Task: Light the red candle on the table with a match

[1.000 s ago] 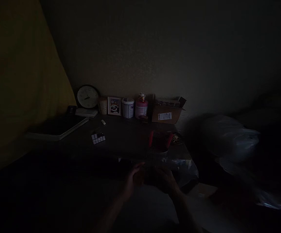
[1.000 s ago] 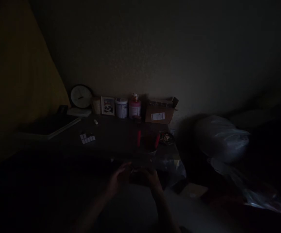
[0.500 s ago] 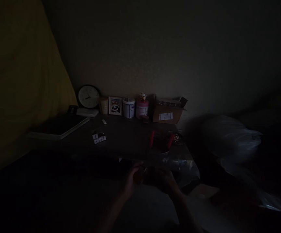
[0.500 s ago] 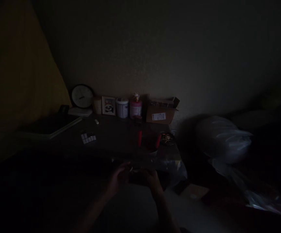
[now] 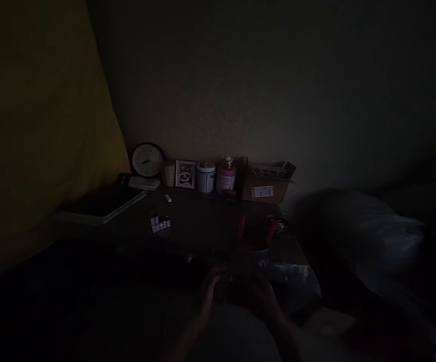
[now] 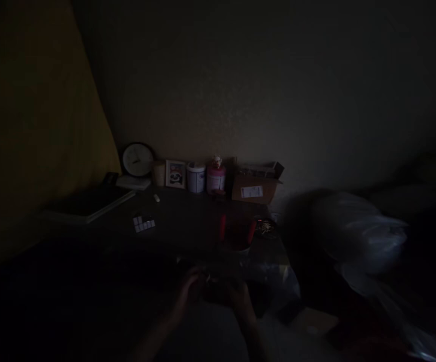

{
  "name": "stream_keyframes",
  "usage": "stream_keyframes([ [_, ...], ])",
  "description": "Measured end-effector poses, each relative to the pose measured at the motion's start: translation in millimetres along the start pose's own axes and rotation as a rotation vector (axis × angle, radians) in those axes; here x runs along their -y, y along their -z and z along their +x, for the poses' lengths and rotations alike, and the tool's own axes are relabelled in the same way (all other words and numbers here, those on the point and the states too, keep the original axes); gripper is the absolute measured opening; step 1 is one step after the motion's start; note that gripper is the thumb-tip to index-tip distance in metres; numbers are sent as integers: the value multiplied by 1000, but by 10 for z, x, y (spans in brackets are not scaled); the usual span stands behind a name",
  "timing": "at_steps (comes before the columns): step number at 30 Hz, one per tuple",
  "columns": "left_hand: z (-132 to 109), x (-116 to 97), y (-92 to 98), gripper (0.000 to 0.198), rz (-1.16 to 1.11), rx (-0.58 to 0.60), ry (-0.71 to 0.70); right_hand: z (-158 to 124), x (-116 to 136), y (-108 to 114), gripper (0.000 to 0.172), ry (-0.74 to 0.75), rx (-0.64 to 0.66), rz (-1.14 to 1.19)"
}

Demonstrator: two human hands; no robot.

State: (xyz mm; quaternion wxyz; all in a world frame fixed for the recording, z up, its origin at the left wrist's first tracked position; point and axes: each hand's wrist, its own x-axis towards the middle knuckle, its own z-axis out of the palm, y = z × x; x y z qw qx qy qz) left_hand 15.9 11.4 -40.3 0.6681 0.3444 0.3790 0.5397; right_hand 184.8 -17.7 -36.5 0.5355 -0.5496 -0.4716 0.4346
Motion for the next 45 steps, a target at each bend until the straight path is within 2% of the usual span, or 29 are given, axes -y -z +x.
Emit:
stream_keyframes([
  [4,30,14,0,14,49,-82,29,27,-93,-17,50,56,24,30],
  [9,-12,29,87,12,81,-164,58,-40,15,-33,45,68,59,-63],
  [13,-87,-53,135,10,110,-125,85,-130,157,-90,44,122,80,-146],
  [18,-65,-172,52,19,156,-13,163,-273,222,-288,41,154,81,-298],
  [23,-45,-185,-14,24,141,33,139,-377,182,-456,31,306,164,-485],
  [27,-71,-155,-52,23,140,59,122,-402,182,-478,28,423,108,-600],
  [30,-92,-136,-83,30,147,78,114,-410,252,-453,27,513,102,-594],
  [33,-126,-120,-88,30,157,98,106,-392,311,-396,26,406,115,-491],
  [36,-203,-95,-52,29,164,120,93,-339,307,-315,26,273,31,-348],
  [40,-370,-43,29,27,170,150,77,-286,309,-244,26,230,-48,-220],
  [45,-473,-55,83,25,158,199,59,-296,386,-262,30,197,-62,-163],
])
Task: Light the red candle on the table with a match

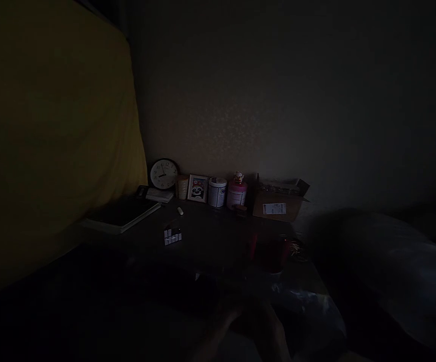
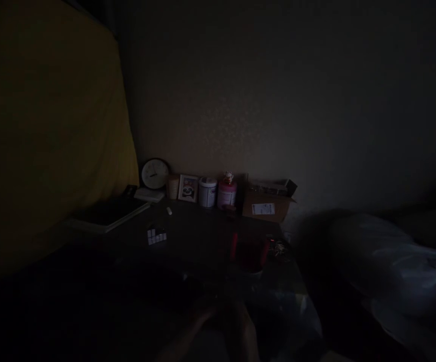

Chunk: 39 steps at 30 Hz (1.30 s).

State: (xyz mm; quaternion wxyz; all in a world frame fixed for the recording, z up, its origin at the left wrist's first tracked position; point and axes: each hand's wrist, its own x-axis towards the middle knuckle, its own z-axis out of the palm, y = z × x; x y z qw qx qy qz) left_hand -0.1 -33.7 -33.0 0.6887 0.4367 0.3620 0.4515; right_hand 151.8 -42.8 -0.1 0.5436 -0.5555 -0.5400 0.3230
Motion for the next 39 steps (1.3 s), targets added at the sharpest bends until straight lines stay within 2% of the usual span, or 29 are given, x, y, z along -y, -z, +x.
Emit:
stream_keyframes([
  [4,88,-118,20,27,-21,34,-18,33,-8,41,34,-14,-35,21],
  [9,233,-198,-17,30,-43,28,-19,126,-100,170,44,-191,-169,227],
  [11,274,-193,-49,31,-99,28,-12,154,-125,212,43,-222,-218,277],
  [15,321,-203,-110,28,-282,58,-4,170,-123,233,43,-240,-232,279],
  [20,299,-344,-173,24,-440,154,-34,143,-41,185,42,-192,-230,271],
  [24,280,-461,-208,26,-477,193,-41,128,96,171,40,-141,-216,210],
  [31,344,-422,-200,28,-478,112,10,124,264,116,31,-12,-304,57],
  [35,352,-389,-184,26,-429,25,47,52,369,29,23,85,-252,-29],
  [39,319,-433,-171,27,-373,21,19,13,334,-25,22,146,-250,-140],
])
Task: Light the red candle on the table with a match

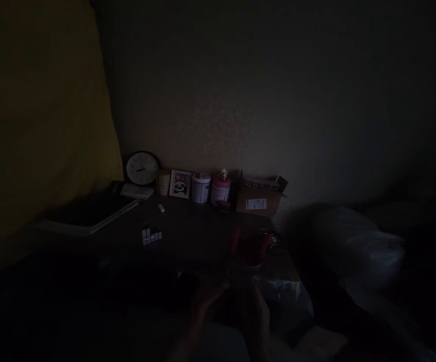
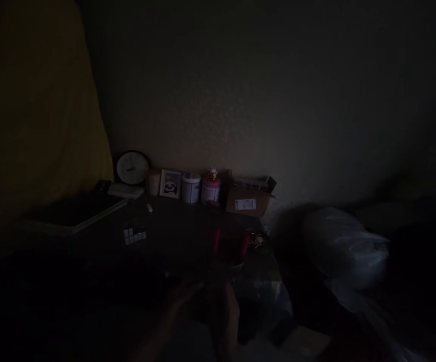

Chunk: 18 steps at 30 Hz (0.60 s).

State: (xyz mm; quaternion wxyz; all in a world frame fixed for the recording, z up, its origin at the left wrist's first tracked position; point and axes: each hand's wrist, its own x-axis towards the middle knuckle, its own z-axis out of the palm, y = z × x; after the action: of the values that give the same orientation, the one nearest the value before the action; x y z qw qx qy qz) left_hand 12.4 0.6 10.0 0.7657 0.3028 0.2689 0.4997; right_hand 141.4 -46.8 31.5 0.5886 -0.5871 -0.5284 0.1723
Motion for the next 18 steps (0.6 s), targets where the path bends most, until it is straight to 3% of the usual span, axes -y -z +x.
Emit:
stream_keyframes([
  [6,-53,-77,-19,32,79,3,-7,15,-145,4,28,22,52,-80],
  [13,-31,-41,-52,29,-30,37,-10,22,15,33,29,-15,101,-18],
  [18,-9,-25,-39,26,-5,-3,-13,19,-12,33,29,1,101,-56],
])
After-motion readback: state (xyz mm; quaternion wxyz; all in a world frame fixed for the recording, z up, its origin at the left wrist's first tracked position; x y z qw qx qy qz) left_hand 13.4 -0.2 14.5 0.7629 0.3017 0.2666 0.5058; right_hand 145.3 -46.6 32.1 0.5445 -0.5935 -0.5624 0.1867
